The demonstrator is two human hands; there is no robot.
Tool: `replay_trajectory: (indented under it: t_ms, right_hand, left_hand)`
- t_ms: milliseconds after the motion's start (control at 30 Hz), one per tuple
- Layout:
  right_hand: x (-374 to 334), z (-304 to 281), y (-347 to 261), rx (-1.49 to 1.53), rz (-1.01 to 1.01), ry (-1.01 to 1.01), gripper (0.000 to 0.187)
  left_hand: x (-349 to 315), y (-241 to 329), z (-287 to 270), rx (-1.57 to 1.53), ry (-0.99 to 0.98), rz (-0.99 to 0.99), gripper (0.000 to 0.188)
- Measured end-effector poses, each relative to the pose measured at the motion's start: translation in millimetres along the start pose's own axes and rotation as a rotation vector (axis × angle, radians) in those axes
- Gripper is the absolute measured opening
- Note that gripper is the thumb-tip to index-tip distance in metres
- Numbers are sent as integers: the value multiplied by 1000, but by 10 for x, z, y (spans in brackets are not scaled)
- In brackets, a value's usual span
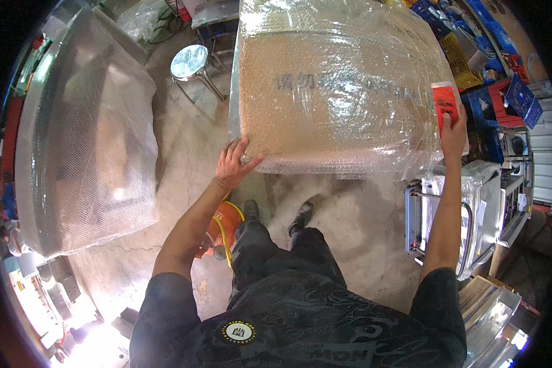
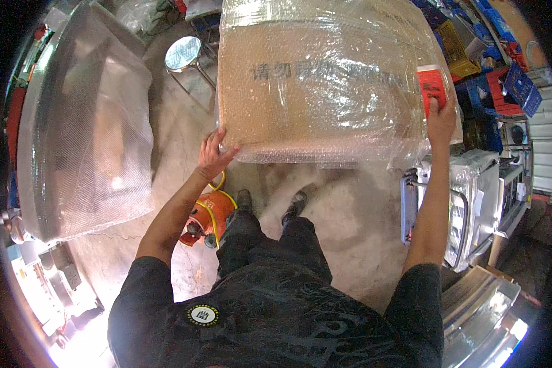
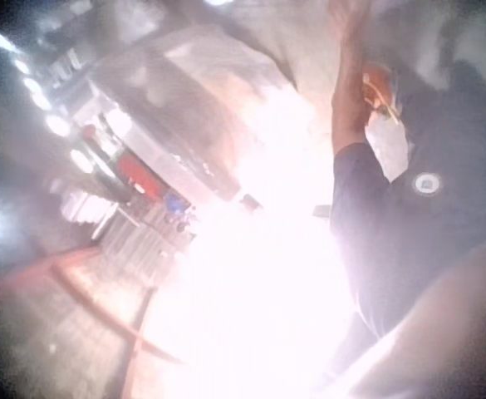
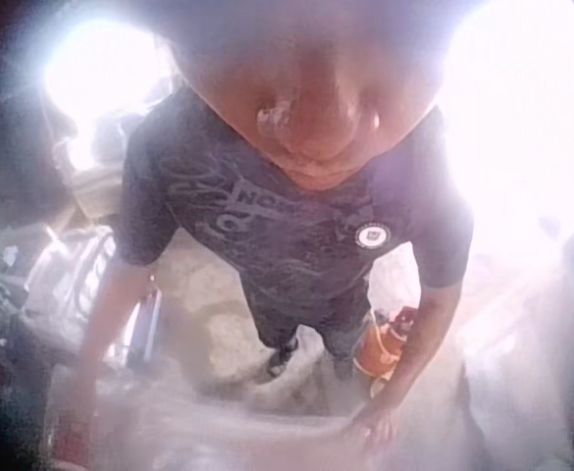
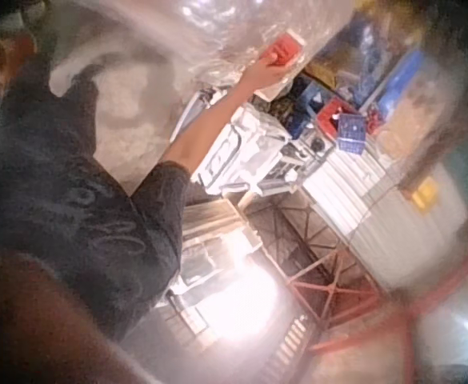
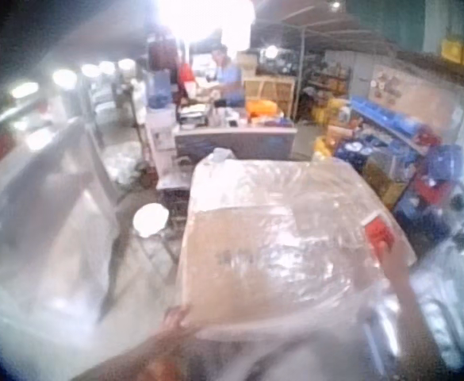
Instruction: The person places a cardboard box on a metal table, seals it with clear packing tape using a handheld dispenser, then wraps the box in bubble wrap and secures it with additional tape. The person rotates the package to cover all sides and edges.
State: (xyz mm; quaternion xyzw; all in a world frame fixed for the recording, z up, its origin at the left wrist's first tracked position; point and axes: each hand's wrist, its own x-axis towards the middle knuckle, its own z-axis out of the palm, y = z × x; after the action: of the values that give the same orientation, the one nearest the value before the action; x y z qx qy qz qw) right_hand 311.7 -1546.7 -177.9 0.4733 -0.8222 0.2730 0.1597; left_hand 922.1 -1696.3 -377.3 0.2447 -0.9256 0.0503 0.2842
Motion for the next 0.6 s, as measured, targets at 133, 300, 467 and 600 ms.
replay_trajectory:
  t_ms: [133, 300, 467, 600]
  right_hand:
    - [-721, -895, -1178, 411, 296, -233, 75]
    - [-1765, -806, -2958, 628, 587, -493, 72]
    - [-1935, -202, -4093, 385, 533, -605, 75]
    - [-1939, 3, -4496, 186, 519, -673, 76]
  left_hand:
    - [63, -69, 6, -26, 39, 46, 50]
    - [107, -208, 37, -147, 189, 154, 50]
    - [105, -276, 11, -311, 175, 135, 60]
    - [121, -263, 24, -387, 227, 143, 72]
